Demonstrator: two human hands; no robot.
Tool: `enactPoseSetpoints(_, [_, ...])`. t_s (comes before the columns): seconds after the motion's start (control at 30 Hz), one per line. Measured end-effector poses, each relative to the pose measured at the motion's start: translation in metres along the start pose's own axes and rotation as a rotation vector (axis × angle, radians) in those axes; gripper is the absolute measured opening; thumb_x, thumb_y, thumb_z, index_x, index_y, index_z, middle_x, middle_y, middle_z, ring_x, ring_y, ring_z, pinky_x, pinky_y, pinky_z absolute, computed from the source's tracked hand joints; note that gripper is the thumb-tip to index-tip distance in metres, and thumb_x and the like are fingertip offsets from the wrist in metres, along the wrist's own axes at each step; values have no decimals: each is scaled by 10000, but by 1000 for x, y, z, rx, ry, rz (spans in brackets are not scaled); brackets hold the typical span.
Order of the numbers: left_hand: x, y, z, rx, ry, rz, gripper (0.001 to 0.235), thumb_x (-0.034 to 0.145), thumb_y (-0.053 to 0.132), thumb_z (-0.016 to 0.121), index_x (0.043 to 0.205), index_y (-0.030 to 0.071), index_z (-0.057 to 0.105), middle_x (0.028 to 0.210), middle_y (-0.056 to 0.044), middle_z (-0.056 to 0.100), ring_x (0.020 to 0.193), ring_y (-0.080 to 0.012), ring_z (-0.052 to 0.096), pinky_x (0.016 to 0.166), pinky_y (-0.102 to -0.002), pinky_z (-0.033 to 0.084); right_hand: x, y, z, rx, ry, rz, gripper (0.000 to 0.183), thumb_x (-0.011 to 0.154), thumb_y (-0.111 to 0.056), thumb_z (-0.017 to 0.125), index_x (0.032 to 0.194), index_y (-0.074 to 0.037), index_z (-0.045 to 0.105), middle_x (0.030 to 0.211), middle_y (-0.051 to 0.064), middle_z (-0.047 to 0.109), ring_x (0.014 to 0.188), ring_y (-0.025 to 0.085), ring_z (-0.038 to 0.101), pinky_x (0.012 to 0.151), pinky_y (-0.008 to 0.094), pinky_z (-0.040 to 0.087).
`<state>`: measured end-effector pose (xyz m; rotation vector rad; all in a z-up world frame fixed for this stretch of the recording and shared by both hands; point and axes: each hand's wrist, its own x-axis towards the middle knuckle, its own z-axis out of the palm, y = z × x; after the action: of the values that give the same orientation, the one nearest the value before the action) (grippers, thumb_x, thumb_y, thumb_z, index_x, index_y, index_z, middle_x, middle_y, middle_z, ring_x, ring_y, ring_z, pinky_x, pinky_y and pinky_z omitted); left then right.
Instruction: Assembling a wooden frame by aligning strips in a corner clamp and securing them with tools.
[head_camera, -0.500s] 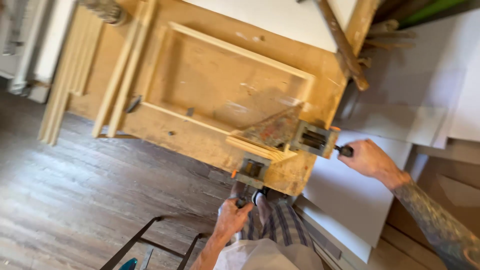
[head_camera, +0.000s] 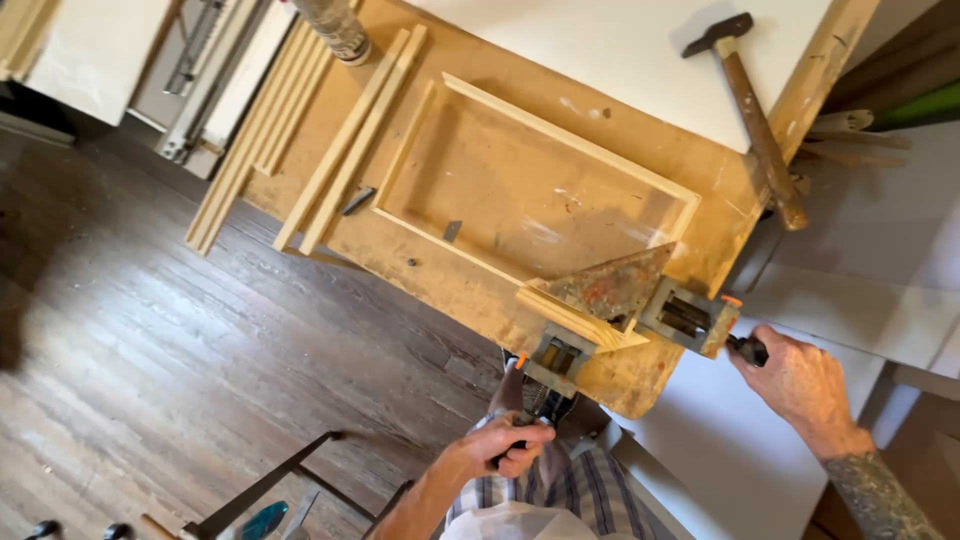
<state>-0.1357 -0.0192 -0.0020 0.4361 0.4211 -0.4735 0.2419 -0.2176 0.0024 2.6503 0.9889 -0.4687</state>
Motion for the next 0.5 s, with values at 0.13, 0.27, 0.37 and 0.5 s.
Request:
enactPoseSetpoints(0.13, [-14, -19, 36, 491, 744, 240, 316, 906, 398, 734, 876, 115, 597, 832, -49, 648, 757, -165, 618, 771, -316, 529, 1, 29, -28, 726, -236, 41, 545, 956, -524, 553, 1100, -46, 771, 871, 141, 785, 736, 264, 683, 796, 364, 528])
enactPoseSetpoints(0.27, [-14, -71, 38, 894, 1356, 98, 537, 825, 545, 765, 1265, 270, 626, 1112, -26, 772, 929, -342, 752, 777, -454, 540, 5, 72, 3, 1226, -810, 249, 1014, 1013, -752, 189, 1077, 86, 757, 689, 259, 597, 500, 303, 415, 520, 413, 350])
enactPoseSetpoints(0.37, [0, -115, 4, 1244, 1385, 459, 529, 945, 435, 675, 1307, 52, 632, 1148, -158, 746, 1001, -377, 717, 744, -501, 580, -11, 62, 11, 1496, -579, 102, 623, 1077, -489, 492, 936, 78, 708, 516, 29, 358, 460, 130, 239, 471, 303, 175])
enactPoseSetpoints(0.5, [0, -110, -6, 955, 1278, 465, 457, 932, 397, 660, 1288, 113, 695, 1089, -134, 814, 943, -322, 789, 841, -441, 591, -26, 54, 18, 1497, -396, -34, 408, 1080, -260, 551, 782, 14, 601, 631, 135, 533, 568, 214, 441, 563, 307, 384])
